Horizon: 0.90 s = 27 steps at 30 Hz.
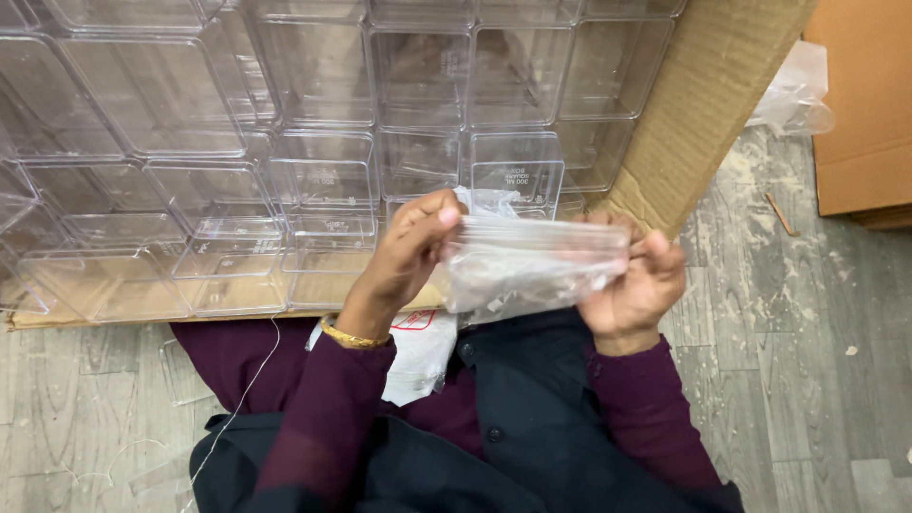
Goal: The person sits on the floor in front of a cardboard box filled with clear plastic containers. They open a plastic bag, insert a plastic container into it, and place the bagged container back into the cardboard box, repeating this bagging cycle for successive containers.
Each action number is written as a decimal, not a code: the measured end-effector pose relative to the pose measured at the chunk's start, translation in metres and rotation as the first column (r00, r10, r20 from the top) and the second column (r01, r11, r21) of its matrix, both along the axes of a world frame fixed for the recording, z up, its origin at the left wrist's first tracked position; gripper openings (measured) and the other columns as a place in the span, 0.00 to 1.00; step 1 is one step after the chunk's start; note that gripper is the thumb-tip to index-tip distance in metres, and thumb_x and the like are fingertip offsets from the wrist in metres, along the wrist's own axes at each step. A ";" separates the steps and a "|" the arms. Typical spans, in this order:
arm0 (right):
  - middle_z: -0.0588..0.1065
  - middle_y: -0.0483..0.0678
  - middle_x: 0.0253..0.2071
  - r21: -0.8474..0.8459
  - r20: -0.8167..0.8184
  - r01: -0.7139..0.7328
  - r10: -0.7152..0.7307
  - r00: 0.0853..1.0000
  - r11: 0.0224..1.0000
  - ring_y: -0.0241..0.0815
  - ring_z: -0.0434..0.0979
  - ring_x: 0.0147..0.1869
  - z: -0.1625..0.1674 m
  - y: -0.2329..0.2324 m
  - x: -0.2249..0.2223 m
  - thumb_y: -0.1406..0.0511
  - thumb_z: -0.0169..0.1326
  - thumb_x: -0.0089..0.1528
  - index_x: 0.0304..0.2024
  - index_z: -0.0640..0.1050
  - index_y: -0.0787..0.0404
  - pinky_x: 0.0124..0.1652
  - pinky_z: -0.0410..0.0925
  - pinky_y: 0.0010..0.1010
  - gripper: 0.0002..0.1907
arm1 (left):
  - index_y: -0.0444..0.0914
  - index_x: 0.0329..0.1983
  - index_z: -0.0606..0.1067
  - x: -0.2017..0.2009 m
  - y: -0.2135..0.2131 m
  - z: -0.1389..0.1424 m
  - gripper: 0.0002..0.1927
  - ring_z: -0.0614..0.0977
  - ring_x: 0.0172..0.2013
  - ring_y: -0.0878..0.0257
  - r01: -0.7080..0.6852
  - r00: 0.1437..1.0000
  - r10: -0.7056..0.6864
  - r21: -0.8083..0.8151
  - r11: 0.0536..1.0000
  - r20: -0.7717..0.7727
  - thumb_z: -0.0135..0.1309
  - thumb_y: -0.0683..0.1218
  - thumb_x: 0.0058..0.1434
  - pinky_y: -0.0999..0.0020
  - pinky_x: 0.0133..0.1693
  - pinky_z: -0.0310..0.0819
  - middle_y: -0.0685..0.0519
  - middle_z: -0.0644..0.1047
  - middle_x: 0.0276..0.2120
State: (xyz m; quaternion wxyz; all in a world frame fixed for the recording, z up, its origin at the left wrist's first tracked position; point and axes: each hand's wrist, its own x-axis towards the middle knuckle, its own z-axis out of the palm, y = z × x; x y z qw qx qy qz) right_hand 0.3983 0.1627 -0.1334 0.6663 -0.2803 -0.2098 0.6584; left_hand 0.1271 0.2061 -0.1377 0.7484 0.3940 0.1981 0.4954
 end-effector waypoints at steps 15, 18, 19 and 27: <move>0.77 0.43 0.40 0.234 0.950 -0.105 -0.204 0.235 0.967 0.30 0.73 0.40 -0.014 0.117 0.010 0.72 0.54 0.68 0.46 0.78 0.66 0.40 0.68 0.22 0.06 | 0.36 0.48 0.67 0.038 0.084 -0.040 0.11 0.79 0.25 0.49 -0.234 0.359 0.557 0.506 0.831 -0.749 0.51 0.42 0.65 0.54 0.30 0.69 0.45 0.76 0.20; 0.77 0.42 0.39 0.247 0.967 -0.057 -0.243 0.075 0.967 0.30 0.72 0.37 -0.031 0.124 0.002 0.71 0.53 0.68 0.48 0.79 0.65 0.37 0.66 0.22 0.07 | 0.36 0.56 0.67 0.050 0.087 -0.047 0.14 0.80 0.29 0.41 -0.225 0.339 0.620 0.579 0.784 -0.708 0.48 0.41 0.68 0.51 0.32 0.67 0.43 0.77 0.24; 0.77 0.41 0.38 0.231 0.973 -0.039 -0.230 0.038 0.972 0.30 0.70 0.35 -0.033 0.122 0.004 0.71 0.53 0.69 0.49 0.79 0.65 0.36 0.65 0.22 0.08 | 0.37 0.56 0.69 0.051 0.085 -0.046 0.13 0.81 0.28 0.43 -0.234 0.336 0.645 0.602 0.763 -0.686 0.49 0.41 0.69 0.53 0.31 0.67 0.45 0.77 0.24; 0.74 0.45 0.46 0.505 0.786 0.001 -0.461 0.412 0.863 0.34 0.73 0.49 -0.023 0.127 0.021 0.70 0.49 0.75 0.49 0.77 0.68 0.51 0.67 0.26 0.06 | 0.35 0.46 0.78 0.060 0.092 -0.015 0.08 0.68 0.33 0.74 -0.402 0.864 0.469 0.312 0.861 -0.182 0.49 0.41 0.74 0.75 0.37 0.63 0.61 0.74 0.34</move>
